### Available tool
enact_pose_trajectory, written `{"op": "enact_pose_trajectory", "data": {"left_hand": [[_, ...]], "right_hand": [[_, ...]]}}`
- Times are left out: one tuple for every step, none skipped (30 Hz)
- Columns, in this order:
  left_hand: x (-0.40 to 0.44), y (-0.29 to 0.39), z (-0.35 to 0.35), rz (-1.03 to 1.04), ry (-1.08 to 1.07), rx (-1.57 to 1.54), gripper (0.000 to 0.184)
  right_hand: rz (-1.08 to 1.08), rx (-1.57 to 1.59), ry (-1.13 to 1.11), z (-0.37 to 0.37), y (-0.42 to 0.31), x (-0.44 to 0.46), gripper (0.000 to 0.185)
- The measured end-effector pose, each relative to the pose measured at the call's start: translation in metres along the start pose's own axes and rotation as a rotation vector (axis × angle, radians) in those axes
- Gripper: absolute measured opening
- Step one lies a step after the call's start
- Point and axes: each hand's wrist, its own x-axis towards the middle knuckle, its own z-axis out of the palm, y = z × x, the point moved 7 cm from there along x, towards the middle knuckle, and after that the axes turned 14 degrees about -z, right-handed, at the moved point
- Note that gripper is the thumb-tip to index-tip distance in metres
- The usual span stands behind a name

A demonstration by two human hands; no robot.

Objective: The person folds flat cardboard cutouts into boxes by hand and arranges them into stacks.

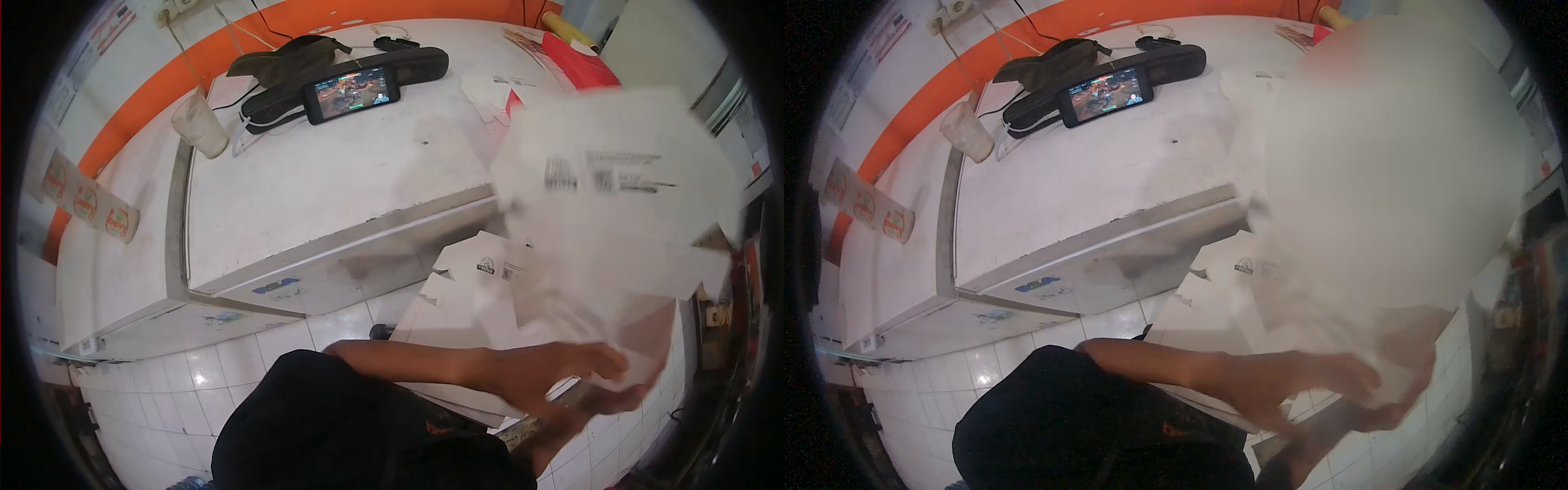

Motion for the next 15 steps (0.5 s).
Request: {"op": "enact_pose_trajectory", "data": {"left_hand": [[-0.013, 0.004, 0.003, 0.013, -0.097, 0.116, 0.059], [-0.023, -0.002, 0.005, 0.032, -0.122, 0.331, 0.058], [-0.037, -0.018, 0.008, 0.051, -0.149, 0.546, 0.057], [-0.052, -0.043, 0.012, 0.082, -0.126, 0.718, 0.053], [-0.068, -0.068, 0.016, 0.118, -0.101, 0.888, 0.05], [-0.083, -0.093, 0.02, 0.168, -0.026, 1.013, 0.044], [-0.09, -0.112, 0.018, 0.069, -0.031, 0.924, 0.038], [-0.096, -0.128, 0.015, -0.026, -0.037, 0.834, 0.032], [-0.097, -0.133, 0.01, -0.119, -0.045, 0.742, 0.027], [-0.098, -0.139, 0.003, -0.21, -0.005, 0.673, 0.023], [-0.099, -0.145, -0.005, -0.299, 0.035, 0.603, 0.019], [-0.101, -0.148, -0.013, -0.386, 0.073, 0.531, 0.016], [-0.103, -0.148, -0.019, -0.438, 0.113, 0.351, 0.015], [-0.108, -0.148, -0.025, -0.489, 0.151, 0.169, 0.013], [-0.111, -0.148, -0.028, -0.538, 0.191, -0.015, 0.011]], "right_hand": [[0.136, -0.259, -0.027, 0.019, -0.025, 0.017, 0.065], [0.128, -0.485, -0.179, 0.014, -0.028, 0.026, 0.063], [0.211, -0.534, -0.257, 0.008, -0.018, 0.026, 0.062], [0.29, -0.585, -0.343, 0.002, -0.008, 0.025, 0.06], [0.458, -0.455, -0.354, 0.001, 0.008, 0.015, 0.058], [0.623, -0.321, -0.366, 0.004, 0.022, 0.002, 0.056], [0.694, -0.335, -0.426, 0.008, 0.031, -0.01, 0.055], [0.764, -0.351, -0.483, 0.012, 0.041, -0.027, 0.053], [0.833, -0.367, -0.539, 0.016, 0.048, -0.039, 0.052], [0.873, -0.34, -0.559, 0.019, 0.05, -0.046, 0.05], [0.912, -0.312, -0.579, 0.023, 0.05, -0.051, 0.047], [0.951, -0.286, -0.598, 0.026, 0.05, -0.057, 0.045], [0.849, -0.353, -0.625, 0.031, 0.047, -0.056, 0.042], [0.746, -0.418, -0.65, 0.036, 0.043, -0.057, 0.04], [0.644, -0.481, -0.676, 0.041, 0.037, -0.058, 0.038]]}}
